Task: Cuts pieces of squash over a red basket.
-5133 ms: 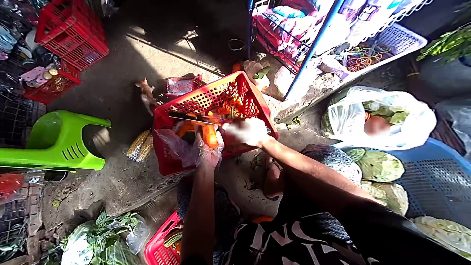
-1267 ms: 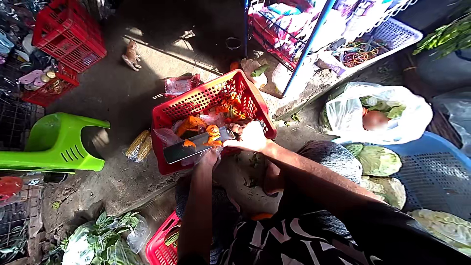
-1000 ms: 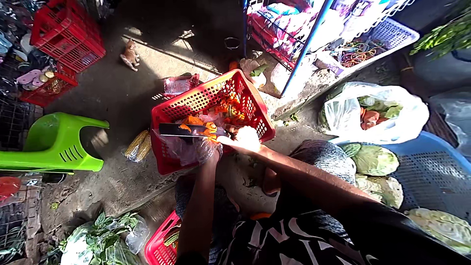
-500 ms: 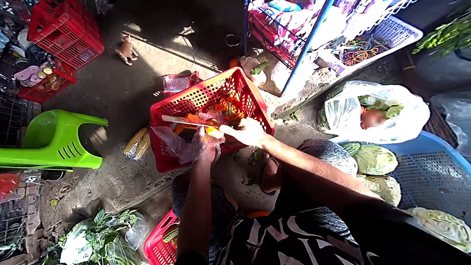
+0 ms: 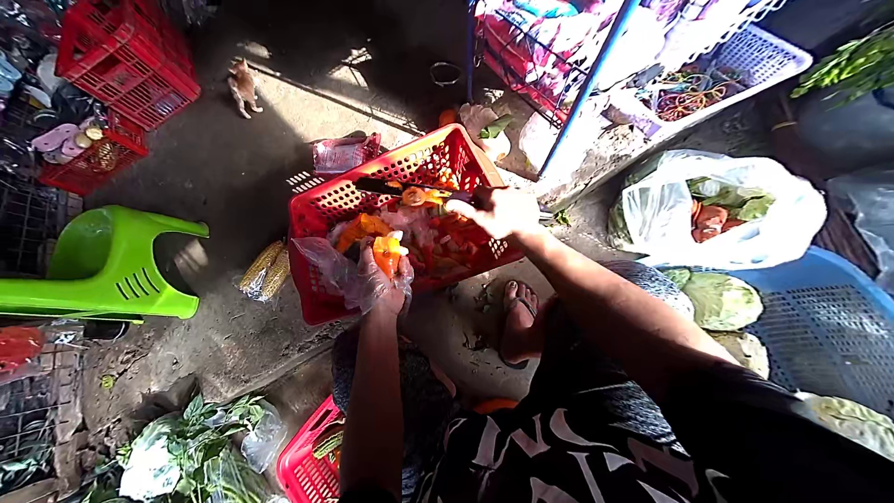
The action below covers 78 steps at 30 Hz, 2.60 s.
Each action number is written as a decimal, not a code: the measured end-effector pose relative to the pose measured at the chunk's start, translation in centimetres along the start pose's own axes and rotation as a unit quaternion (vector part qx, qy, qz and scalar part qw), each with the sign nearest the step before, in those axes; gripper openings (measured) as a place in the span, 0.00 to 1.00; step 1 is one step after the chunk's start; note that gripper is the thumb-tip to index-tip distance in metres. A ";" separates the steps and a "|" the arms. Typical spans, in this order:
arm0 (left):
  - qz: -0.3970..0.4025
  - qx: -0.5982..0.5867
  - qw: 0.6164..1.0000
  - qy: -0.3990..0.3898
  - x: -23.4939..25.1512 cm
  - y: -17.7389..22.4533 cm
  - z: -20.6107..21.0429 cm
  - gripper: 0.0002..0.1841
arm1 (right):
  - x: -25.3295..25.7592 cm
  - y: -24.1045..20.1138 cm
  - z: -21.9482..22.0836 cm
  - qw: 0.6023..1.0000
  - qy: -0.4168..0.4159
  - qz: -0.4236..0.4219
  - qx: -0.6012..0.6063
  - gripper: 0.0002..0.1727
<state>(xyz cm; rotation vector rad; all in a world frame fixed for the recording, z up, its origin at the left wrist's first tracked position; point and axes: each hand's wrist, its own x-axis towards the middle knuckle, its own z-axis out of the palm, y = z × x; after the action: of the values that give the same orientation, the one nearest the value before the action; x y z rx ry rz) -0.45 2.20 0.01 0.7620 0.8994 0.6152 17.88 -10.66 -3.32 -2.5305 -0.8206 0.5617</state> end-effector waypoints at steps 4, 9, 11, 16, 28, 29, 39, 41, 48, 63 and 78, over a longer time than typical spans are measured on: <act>0.006 -0.022 1.000 -0.021 1.0 0.2 0.2 0.25 | -2.2 -1.2 -0.6 0.998 0.005 0.010 0.070 0.49; 0.076 0.027 0.996 0.035 0.9 -0.2 0.5 0.18 | -4.7 -3.2 1.0 0.985 0.018 -0.145 0.094 0.49; 0.129 0.034 0.990 0.039 0.4 -0.4 0.1 0.12 | -5.3 -2.9 1.1 0.973 0.048 -0.216 0.064 0.53; 0.145 -0.099 0.982 -0.075 1.8 2.3 -1.9 0.23 | -7.2 0.6 -0.3 0.940 0.179 -0.289 -0.026 0.54; 0.182 -0.119 0.970 -0.107 1.9 2.6 -1.0 0.17 | -9.8 2.9 -3.4 0.939 0.214 -0.261 -0.065 0.53; 0.190 -0.115 0.969 -0.110 1.9 2.5 -1.1 0.17 | -9.9 3.0 -3.4 0.938 0.217 -0.261 -0.071 0.53; 0.238 -0.075 0.964 -0.093 2.1 2.3 -1.6 0.16 | -9.9 2.4 -3.7 0.937 0.212 -0.260 -0.094 0.53; 0.269 -0.063 0.956 -0.093 1.9 2.3 -1.6 0.16 | -10.0 2.1 -3.6 0.946 0.193 -0.247 -0.084 0.53; 0.303 -0.045 0.945 -0.115 2.2 2.4 -2.3 0.16 | -9.8 2.0 -2.4 0.944 0.206 -0.246 -0.080 0.54; 0.328 -0.022 0.940 -0.092 1.9 2.1 -2.2 0.17 | -11.2 0.8 -2.9 0.989 0.048 -0.133 -0.031 0.50; 0.387 0.001 0.921 -0.044 1.8 1.6 -2.1 0.20 | -12.3 -0.9 0.3 0.973 -0.129 -0.031 0.188 0.39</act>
<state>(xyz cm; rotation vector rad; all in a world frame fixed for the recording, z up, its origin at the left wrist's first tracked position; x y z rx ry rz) -1.58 5.18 -0.40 1.1449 0.4865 1.2624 8.19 -17.57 -0.13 -2.1062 -0.7918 0.9424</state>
